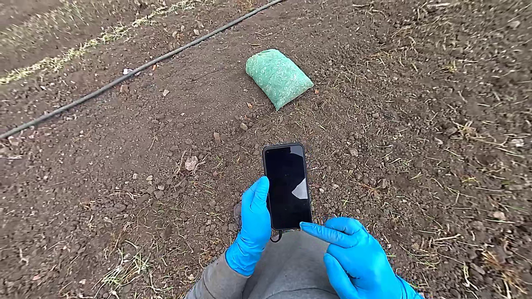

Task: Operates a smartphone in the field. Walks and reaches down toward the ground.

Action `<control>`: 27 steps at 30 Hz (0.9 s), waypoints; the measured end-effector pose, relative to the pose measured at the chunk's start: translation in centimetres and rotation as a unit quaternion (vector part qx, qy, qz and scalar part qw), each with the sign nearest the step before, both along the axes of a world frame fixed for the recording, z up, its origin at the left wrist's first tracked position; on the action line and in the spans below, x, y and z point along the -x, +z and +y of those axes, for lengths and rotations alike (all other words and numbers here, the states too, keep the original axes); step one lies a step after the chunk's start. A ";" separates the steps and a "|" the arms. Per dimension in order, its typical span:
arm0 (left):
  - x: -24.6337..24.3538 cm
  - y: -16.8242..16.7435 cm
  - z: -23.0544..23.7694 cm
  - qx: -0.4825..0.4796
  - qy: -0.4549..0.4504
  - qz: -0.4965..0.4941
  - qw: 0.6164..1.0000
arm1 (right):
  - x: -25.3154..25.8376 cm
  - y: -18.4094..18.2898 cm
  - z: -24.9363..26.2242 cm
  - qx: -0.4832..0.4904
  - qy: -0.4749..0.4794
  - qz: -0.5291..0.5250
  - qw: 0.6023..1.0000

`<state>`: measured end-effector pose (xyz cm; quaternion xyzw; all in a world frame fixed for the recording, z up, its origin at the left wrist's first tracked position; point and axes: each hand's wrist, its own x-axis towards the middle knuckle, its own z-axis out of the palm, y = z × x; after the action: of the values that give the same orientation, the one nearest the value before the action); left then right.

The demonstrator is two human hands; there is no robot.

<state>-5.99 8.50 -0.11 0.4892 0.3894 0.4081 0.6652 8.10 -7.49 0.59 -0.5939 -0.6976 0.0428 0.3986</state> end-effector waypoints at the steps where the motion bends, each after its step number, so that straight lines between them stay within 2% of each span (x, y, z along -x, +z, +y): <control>1: 0.0 0.0 0.0 0.001 -0.002 0.000 1.000 | -0.1 0.2 0.0 -0.005 -0.003 0.005 1.000; 15: 0.1 -0.1 -1.0 -0.035 -0.062 0.005 0.997 | -1.8 1.4 3.3 -0.012 -0.026 -0.026 0.999; 22: 0.2 -0.3 -1.5 -0.020 -0.080 -0.007 0.997 | -4.4 5.4 4.6 -0.061 -0.077 -0.006 0.995; 27: 0.5 -0.2 -0.9 -0.012 -0.064 0.001 0.998 | -3.8 3.9 3.1 -0.053 -0.059 0.014 0.997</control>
<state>-6.52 7.55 -0.31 0.5214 0.3527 0.3693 0.6837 11.91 -4.36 4.49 -0.6117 -0.6567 -0.0097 0.4411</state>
